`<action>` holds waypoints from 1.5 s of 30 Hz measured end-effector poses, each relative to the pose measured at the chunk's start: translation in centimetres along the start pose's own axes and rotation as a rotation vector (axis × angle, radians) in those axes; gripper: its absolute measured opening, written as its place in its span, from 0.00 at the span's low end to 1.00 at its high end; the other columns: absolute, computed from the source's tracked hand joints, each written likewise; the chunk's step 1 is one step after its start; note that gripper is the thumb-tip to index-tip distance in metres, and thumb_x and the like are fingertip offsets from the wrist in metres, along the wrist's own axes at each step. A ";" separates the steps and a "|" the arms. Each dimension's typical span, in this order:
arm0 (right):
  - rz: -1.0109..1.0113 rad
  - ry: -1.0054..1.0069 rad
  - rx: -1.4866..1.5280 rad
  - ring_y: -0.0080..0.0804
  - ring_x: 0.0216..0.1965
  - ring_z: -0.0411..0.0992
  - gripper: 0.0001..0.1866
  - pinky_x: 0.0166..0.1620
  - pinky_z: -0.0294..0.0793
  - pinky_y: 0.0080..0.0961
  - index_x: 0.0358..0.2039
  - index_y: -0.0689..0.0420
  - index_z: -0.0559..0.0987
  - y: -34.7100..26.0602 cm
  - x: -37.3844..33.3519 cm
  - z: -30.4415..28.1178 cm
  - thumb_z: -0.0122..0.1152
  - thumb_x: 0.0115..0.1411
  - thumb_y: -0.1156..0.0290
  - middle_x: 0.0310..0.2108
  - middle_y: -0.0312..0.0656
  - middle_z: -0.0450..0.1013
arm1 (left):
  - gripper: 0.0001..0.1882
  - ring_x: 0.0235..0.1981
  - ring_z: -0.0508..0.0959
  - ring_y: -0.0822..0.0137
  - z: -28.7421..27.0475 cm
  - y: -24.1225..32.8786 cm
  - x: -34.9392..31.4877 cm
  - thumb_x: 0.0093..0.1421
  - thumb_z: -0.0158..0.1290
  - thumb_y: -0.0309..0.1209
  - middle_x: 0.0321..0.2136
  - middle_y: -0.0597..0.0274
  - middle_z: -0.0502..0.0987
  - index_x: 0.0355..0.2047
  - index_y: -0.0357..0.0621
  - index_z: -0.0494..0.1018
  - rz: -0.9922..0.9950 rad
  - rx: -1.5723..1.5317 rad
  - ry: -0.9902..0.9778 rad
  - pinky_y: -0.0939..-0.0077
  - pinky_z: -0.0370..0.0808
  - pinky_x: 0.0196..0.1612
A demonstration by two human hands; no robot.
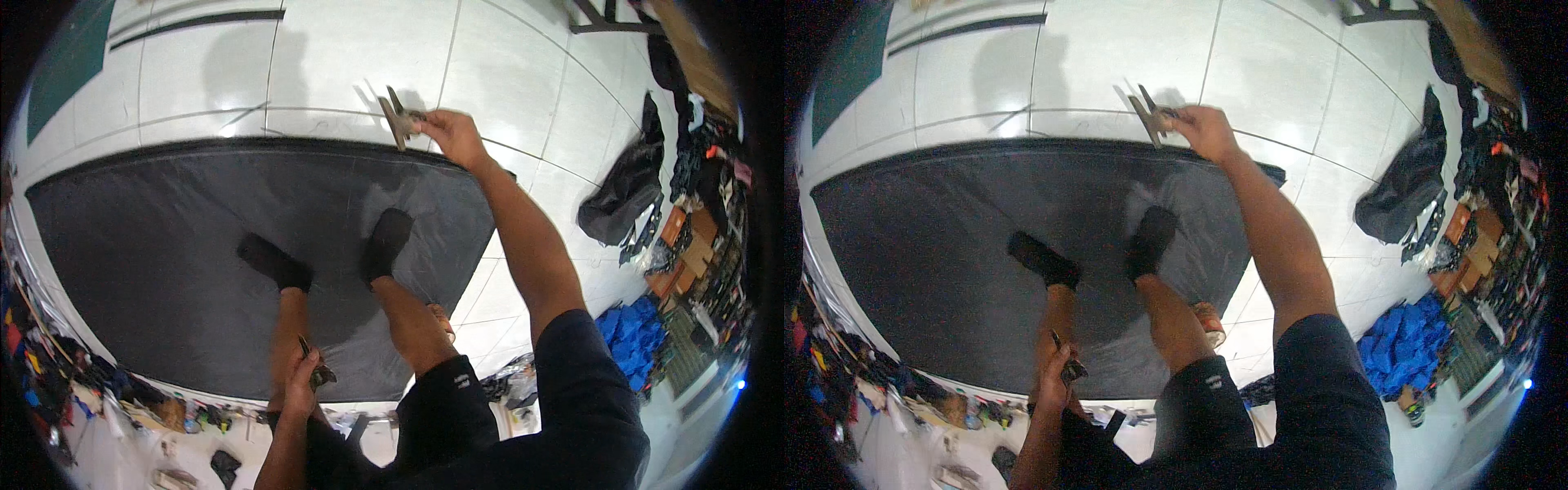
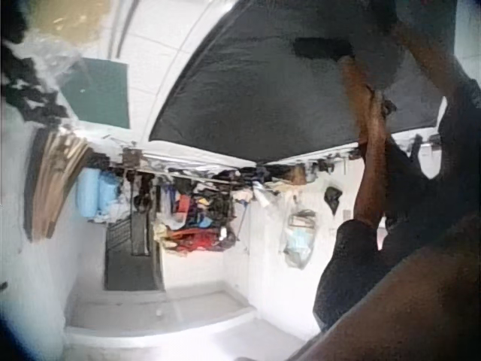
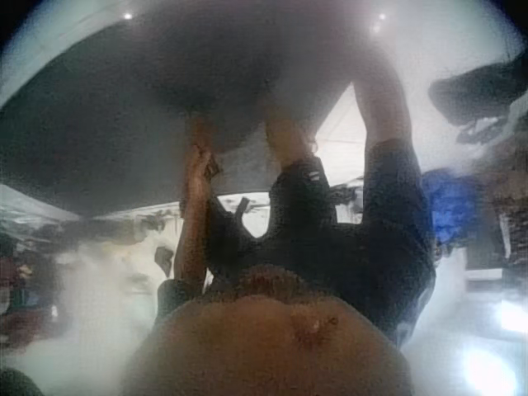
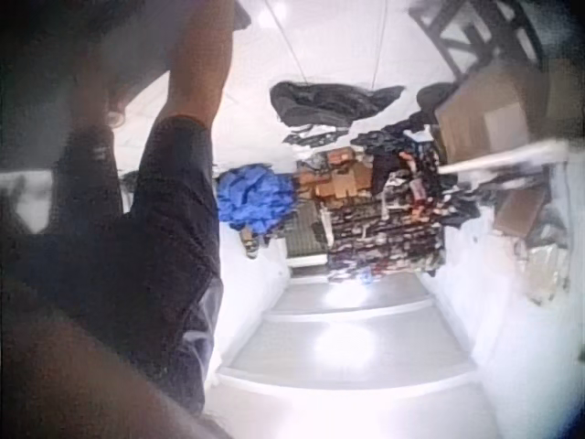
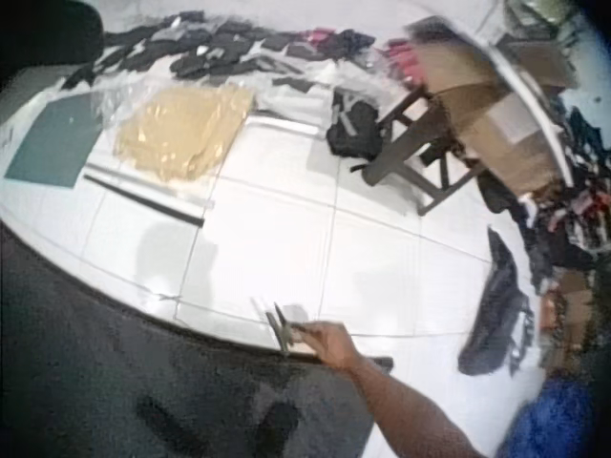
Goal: The person smooths a large black fabric on the floor using a wooden dowel, then uses a brush to clean the surface. They also pick up and move a sewing machine to a different location.
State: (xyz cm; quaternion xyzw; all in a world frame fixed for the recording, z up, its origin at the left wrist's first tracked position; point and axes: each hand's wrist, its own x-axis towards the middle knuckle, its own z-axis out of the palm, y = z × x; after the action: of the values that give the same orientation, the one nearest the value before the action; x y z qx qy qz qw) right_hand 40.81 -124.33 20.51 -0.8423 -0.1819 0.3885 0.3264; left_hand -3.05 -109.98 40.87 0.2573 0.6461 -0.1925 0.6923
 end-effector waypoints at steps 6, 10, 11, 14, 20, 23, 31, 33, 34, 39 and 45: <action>-0.148 -0.305 -0.099 0.29 0.36 0.76 0.16 0.43 0.74 0.29 0.41 0.61 0.82 2.9 5.9 4.0 0.65 0.59 0.61 0.33 0.44 0.79 | 0.12 0.30 0.71 0.74 2.0 0.2 3.0 0.62 0.55 0.38 0.28 0.69 0.71 0.37 0.43 0.71 -0.107 0.205 0.070 0.76 0.69 0.36; -0.068 -0.407 -0.233 0.30 0.36 0.76 0.17 0.43 0.74 0.30 0.41 0.61 0.82 3.9 6.9 4.2 0.65 0.59 0.61 0.32 0.42 0.79 | 0.13 0.30 0.70 0.73 2.4 1.7 2.5 0.63 0.54 0.39 0.28 0.68 0.70 0.38 0.43 0.71 -0.096 0.096 0.116 0.76 0.68 0.35; -0.023 -0.447 -0.236 0.30 0.36 0.76 0.17 0.43 0.74 0.30 0.41 0.61 0.82 4.4 7.0 4.2 0.65 0.59 0.61 0.32 0.42 0.79 | 0.13 0.30 0.70 0.73 2.4 1.7 2.5 0.63 0.53 0.39 0.28 0.68 0.70 0.38 0.43 0.71 -0.098 0.070 0.103 0.76 0.68 0.35; -0.050 -0.483 -0.242 0.29 0.36 0.76 0.15 0.42 0.74 0.30 0.41 0.60 0.82 5.4 7.7 3.7 0.64 0.59 0.62 0.33 0.42 0.79 | 0.13 0.31 0.70 0.73 2.0 1.5 2.7 0.63 0.53 0.40 0.29 0.67 0.70 0.38 0.43 0.70 -0.130 0.106 0.100 0.76 0.68 0.36; -0.227 -0.537 -0.411 0.32 0.38 0.77 0.15 0.46 0.75 0.31 0.42 0.60 0.81 5.4 8.2 3.2 0.62 0.60 0.63 0.35 0.44 0.79 | 0.14 0.35 0.70 0.71 2.6 1.8 2.4 0.63 0.51 0.40 0.32 0.65 0.71 0.40 0.42 0.70 -0.197 0.168 0.206 0.73 0.67 0.42; -0.076 -0.511 -0.299 0.36 0.32 0.75 0.19 0.39 0.73 0.34 0.36 0.57 0.83 6.4 9.9 2.4 0.63 0.58 0.53 0.29 0.43 0.77 | 0.15 0.35 0.70 0.70 1.9 1.9 3.3 0.63 0.51 0.40 0.32 0.64 0.71 0.40 0.42 0.71 -0.157 0.027 0.109 0.72 0.67 0.43; -0.246 -0.618 -0.456 0.33 0.29 0.73 0.16 0.36 0.72 0.32 0.33 0.60 0.82 8.5 9.6 0.9 0.65 0.57 0.58 0.25 0.42 0.76 | 0.12 0.28 0.69 0.72 2.3 2.1 3.5 0.62 0.51 0.40 0.26 0.67 0.70 0.33 0.44 0.71 -0.125 0.097 0.110 0.76 0.66 0.33; -0.163 -0.616 -0.524 0.27 0.29 0.73 0.13 0.37 0.73 0.29 0.32 0.59 0.83 6.8 10.0 0.0 0.66 0.57 0.60 0.26 0.39 0.77 | 0.10 0.29 0.69 0.74 2.4 1.8 3.3 0.62 0.51 0.38 0.27 0.68 0.70 0.35 0.43 0.71 -0.152 0.102 0.108 0.77 0.66 0.34; -0.096 -0.583 -0.394 0.28 0.31 0.74 0.13 0.38 0.74 0.29 0.34 0.58 0.83 7.0 10.0 -0.4 0.66 0.58 0.61 0.27 0.39 0.78 | 0.10 0.29 0.69 0.74 2.4 2.0 3.4 0.62 0.51 0.36 0.27 0.68 0.70 0.35 0.43 0.72 -0.150 0.115 0.095 0.76 0.67 0.34; 0.018 -0.396 -0.042 0.30 0.39 0.76 0.20 0.46 0.74 0.30 0.43 0.56 0.82 7.3 8.9 0.0 0.67 0.56 0.56 0.38 0.43 0.80 | 0.08 0.33 0.75 0.70 7.1 6.8 6.1 0.59 0.52 0.27 0.30 0.63 0.73 0.39 0.39 0.72 0.001 0.629 0.018 0.68 0.73 0.36; 0.007 -0.293 0.184 0.35 0.41 0.76 0.29 0.49 0.73 0.32 0.50 0.61 0.75 4.1 5.8 3.3 0.66 0.56 0.51 0.39 0.45 0.77 | 0.31 0.45 0.77 0.50 13.9 15.0 26.9 0.53 0.57 0.32 0.49 0.51 0.69 0.58 0.44 0.65 0.808 1.273 0.079 0.59 0.73 0.48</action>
State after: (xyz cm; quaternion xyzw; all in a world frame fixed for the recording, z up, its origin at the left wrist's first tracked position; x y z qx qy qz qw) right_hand 42.11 -122.71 12.99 -0.7439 -0.1880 0.5233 0.3707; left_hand 19.43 -104.66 16.23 0.8312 0.2898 -0.2503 0.4031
